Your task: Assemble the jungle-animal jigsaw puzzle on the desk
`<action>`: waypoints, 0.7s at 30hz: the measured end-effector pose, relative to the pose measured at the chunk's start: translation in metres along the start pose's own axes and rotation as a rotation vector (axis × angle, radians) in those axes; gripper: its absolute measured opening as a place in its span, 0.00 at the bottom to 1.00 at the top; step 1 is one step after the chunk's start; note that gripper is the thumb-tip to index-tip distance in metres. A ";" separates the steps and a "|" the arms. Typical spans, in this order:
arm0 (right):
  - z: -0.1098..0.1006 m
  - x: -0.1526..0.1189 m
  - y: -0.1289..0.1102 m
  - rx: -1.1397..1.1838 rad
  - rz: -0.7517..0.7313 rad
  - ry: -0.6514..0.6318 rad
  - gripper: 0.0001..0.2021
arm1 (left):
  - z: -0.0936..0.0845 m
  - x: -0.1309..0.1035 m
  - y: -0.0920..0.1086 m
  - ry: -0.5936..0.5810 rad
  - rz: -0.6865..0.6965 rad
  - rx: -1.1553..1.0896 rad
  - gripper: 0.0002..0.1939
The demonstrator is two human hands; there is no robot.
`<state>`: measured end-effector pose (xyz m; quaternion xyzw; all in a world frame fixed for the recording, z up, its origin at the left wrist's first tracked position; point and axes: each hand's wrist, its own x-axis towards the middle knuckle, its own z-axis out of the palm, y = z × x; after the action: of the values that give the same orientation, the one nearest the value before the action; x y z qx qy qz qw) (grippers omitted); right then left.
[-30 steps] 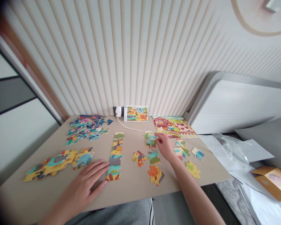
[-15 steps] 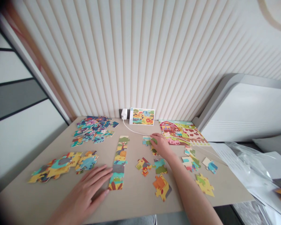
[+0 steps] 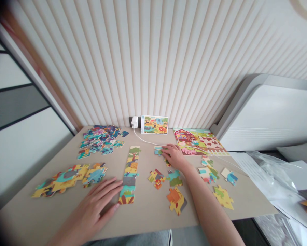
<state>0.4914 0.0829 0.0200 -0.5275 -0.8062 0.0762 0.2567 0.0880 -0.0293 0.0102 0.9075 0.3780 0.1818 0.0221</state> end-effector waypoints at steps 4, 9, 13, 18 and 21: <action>0.001 -0.001 0.000 0.006 0.020 0.029 0.17 | 0.000 0.000 0.000 -0.004 -0.004 -0.002 0.27; 0.002 0.002 0.005 -0.003 0.036 0.062 0.18 | 0.000 0.000 0.000 -0.004 -0.007 -0.011 0.28; 0.006 0.003 0.013 -0.020 0.027 0.042 0.16 | -0.001 0.000 0.001 -0.006 -0.007 -0.009 0.27; 0.010 0.003 0.016 -0.044 0.025 0.016 0.16 | -0.001 0.000 0.001 -0.008 -0.007 0.001 0.28; 0.009 0.002 0.014 -0.055 0.032 0.008 0.17 | -0.001 0.000 0.001 -0.007 -0.008 -0.005 0.27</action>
<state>0.4977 0.0921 0.0078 -0.5475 -0.7984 0.0563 0.2441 0.0888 -0.0300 0.0118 0.9065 0.3812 0.1797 0.0266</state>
